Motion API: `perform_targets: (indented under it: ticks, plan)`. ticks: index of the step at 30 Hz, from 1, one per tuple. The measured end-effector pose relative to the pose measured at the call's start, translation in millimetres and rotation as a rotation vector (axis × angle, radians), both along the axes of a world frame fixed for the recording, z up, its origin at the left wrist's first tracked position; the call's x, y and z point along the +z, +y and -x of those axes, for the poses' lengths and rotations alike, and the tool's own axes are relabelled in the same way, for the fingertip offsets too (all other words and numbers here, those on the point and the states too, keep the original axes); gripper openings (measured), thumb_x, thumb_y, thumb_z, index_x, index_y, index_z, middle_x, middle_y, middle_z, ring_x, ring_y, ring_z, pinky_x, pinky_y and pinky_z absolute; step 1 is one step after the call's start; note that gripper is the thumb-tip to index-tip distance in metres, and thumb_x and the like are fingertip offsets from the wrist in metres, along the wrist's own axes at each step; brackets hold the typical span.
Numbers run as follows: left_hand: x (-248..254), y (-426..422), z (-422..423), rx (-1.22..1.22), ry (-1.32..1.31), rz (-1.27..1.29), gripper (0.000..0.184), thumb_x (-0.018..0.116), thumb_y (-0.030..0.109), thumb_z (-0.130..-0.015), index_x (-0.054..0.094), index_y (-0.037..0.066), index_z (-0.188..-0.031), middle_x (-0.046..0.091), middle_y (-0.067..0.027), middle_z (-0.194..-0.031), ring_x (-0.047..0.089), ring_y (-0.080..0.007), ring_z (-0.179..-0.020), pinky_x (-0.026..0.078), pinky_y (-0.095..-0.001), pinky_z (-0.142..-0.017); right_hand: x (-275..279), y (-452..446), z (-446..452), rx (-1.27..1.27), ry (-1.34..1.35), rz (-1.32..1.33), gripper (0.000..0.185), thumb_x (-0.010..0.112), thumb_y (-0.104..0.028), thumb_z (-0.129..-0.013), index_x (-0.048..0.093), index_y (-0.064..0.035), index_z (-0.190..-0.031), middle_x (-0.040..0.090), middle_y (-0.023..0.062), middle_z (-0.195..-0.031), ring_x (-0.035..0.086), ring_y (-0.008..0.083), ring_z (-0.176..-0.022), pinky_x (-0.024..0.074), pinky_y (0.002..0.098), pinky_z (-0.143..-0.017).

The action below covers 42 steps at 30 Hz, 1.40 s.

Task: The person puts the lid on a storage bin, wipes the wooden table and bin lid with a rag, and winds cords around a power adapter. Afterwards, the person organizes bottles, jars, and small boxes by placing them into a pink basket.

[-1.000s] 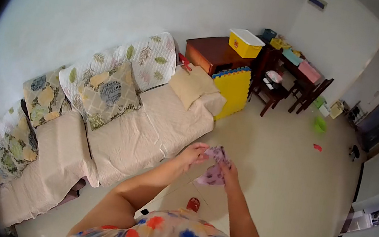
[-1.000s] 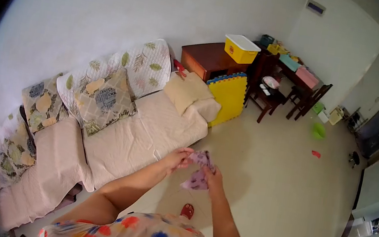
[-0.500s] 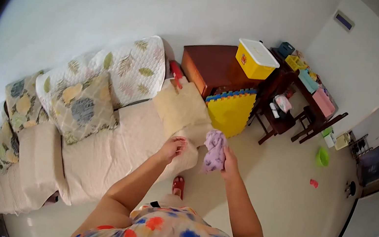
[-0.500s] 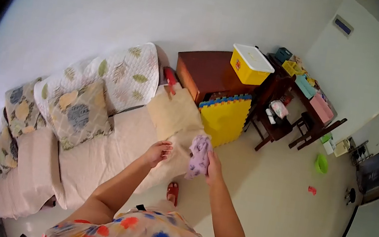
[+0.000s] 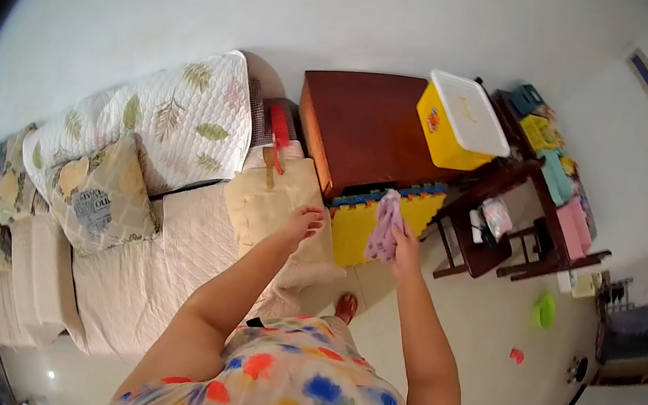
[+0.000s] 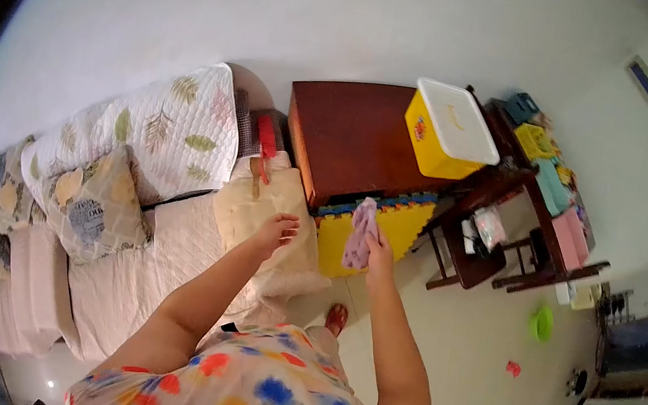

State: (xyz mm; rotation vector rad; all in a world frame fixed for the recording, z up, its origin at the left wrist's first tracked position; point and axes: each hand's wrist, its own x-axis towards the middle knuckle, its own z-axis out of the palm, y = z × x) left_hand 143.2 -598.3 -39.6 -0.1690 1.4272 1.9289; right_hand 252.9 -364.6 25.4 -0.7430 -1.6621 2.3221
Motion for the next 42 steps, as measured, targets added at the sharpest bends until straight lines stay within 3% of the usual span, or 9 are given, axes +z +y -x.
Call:
perform_targets:
  ticks: [4, 8, 11, 16, 24, 27, 31, 36, 42]
  plan:
    - [-30.0, 9.2, 37.2, 0.186, -0.042, 0.108, 0.023, 0.054, 0.02, -0.09, 0.055, 0.013, -0.113, 0.061, 0.0007, -0.103, 0.056, -0.0113, -0.089, 0.044, -0.0289, -0.079, -47.9, 49.0, 112.9, 0.23, 0.093, -0.648, 0.041, 0.057, -0.013, -0.089, 0.054, -0.0095, -0.13, 0.051, 0.007, -0.132, 0.049, 0.0227, -0.12, 0.042, 0.0328, -0.096]
    - [-72.1, 35.3, 53.5, 0.407, -0.169, 0.18, 0.024, 0.055, 0.019, -0.09, 0.056, 0.013, -0.113, 0.061, -0.0002, -0.103, 0.057, -0.0121, -0.09, 0.044, -0.0294, -0.078, -96.7, 84.0, 201.2, 0.682, 0.194, -1.218, 0.044, 0.063, -0.019, -0.085, 0.056, -0.0176, -0.128, 0.043, 0.008, -0.14, 0.036, 0.0334, -0.13, 0.0311, 0.0499, -0.106]
    - [-86.3, 67.1, 60.2, 0.487, -0.236, 0.233, 0.025, 0.056, 0.019, -0.089, 0.056, 0.012, -0.113, 0.06, -0.0013, -0.106, 0.056, -0.0129, -0.093, 0.044, -0.0304, -0.08, -107.7, 99.2, 238.7, 0.911, 0.353, -1.58, 0.044, 0.065, -0.024, -0.083, 0.057, -0.0215, -0.127, 0.039, 0.0046, -0.143, 0.031, 0.031, -0.135, 0.0263, 0.0573, -0.107]
    - [-98.8, 128.2, 84.7, 0.563, -0.285, 0.301, 0.026, 0.053, 0.018, -0.092, 0.054, 0.01, -0.116, 0.059, -0.0036, -0.112, 0.055, -0.0151, -0.1, 0.044, -0.0318, -0.085, -166.4, 92.9, 279.7, 1.236, 0.596, -1.445, 0.037, 0.054, -0.027, -0.09, 0.057, -0.0195, -0.126, 0.037, 0.0039, -0.145, 0.029, 0.0274, -0.137, 0.0246, 0.0547, -0.109]
    - [-117.1, 156.0, 153.4, 0.514, 0.227, 0.91, 0.037, 0.052, 0.015, -0.091, 0.047, 0.004, -0.127, 0.052, -0.0164, -0.122, 0.051, -0.0316, -0.112, 0.041, -0.0404, -0.096, -201.3, 82.3, 379.8, 0.726, 0.475, -1.615, 0.041, 0.047, -0.01, -0.09, 0.049, -0.0082, -0.131, 0.041, 0.0108, -0.142, 0.038, 0.0288, -0.133, 0.031, 0.0494, -0.107]
    - [-128.9, 175.2, 199.9, 0.55, 0.435, 1.102, 0.043, 0.051, 0.015, -0.091, 0.041, 0.003, -0.132, 0.047, -0.019, -0.127, 0.046, -0.0367, -0.117, 0.039, -0.0438, -0.099, -200.7, 86.3, 420.5, 1.022, 0.733, -1.316, 0.042, 0.047, -0.007, -0.089, 0.049, -0.0075, -0.132, 0.042, 0.0112, -0.141, 0.039, 0.0294, -0.132, 0.0323, 0.049, -0.106]
    - [-155.8, 191.6, 270.7, 0.614, 0.479, 1.195, 0.051, 0.05, 0.016, -0.092, 0.033, 0.005, -0.139, 0.043, -0.0225, -0.13, 0.041, -0.0409, -0.12, 0.034, -0.0453, -0.102, -180.5, 78.9, 448.1, 1.125, 0.674, -1.467, 0.05, 0.056, -0.024, -0.088, 0.046, -0.009, -0.135, 0.039, 0.0123, -0.144, 0.037, 0.0319, -0.133, 0.0293, 0.0509, -0.107]
    - [-151.0, 198.9, 295.1, 0.51, 0.339, 1.525, 0.041, 0.047, 0.029, -0.094, 0.046, 0.01, -0.131, 0.054, -0.0119, -0.119, 0.051, -0.0301, -0.112, 0.038, -0.0428, -0.095, -190.0, 58.5, 540.3, 0.909, 0.56, -1.575, 0.067, 0.059, -0.043, -0.084, 0.044, -0.0028, -0.135, 0.035, 0.0148, -0.146, 0.029, 0.0317, -0.137, 0.0221, 0.0565, -0.108]
    - [-140.0, 197.9, 296.5, 0.414, 0.293, 1.517, 0.033, 0.042, 0.028, -0.096, 0.053, 0.008, -0.12, 0.059, -0.0119, -0.11, 0.053, -0.0311, -0.106, 0.04, -0.0431, -0.092, -212.9, 27.9, 666.3, 0.771, 0.656, -1.651, 0.056, 0.055, -0.036, -0.088, 0.043, -0.0095, -0.137, 0.035, 0.0089, -0.146, 0.032, 0.0278, -0.136, 0.0246, 0.0562, -0.108]
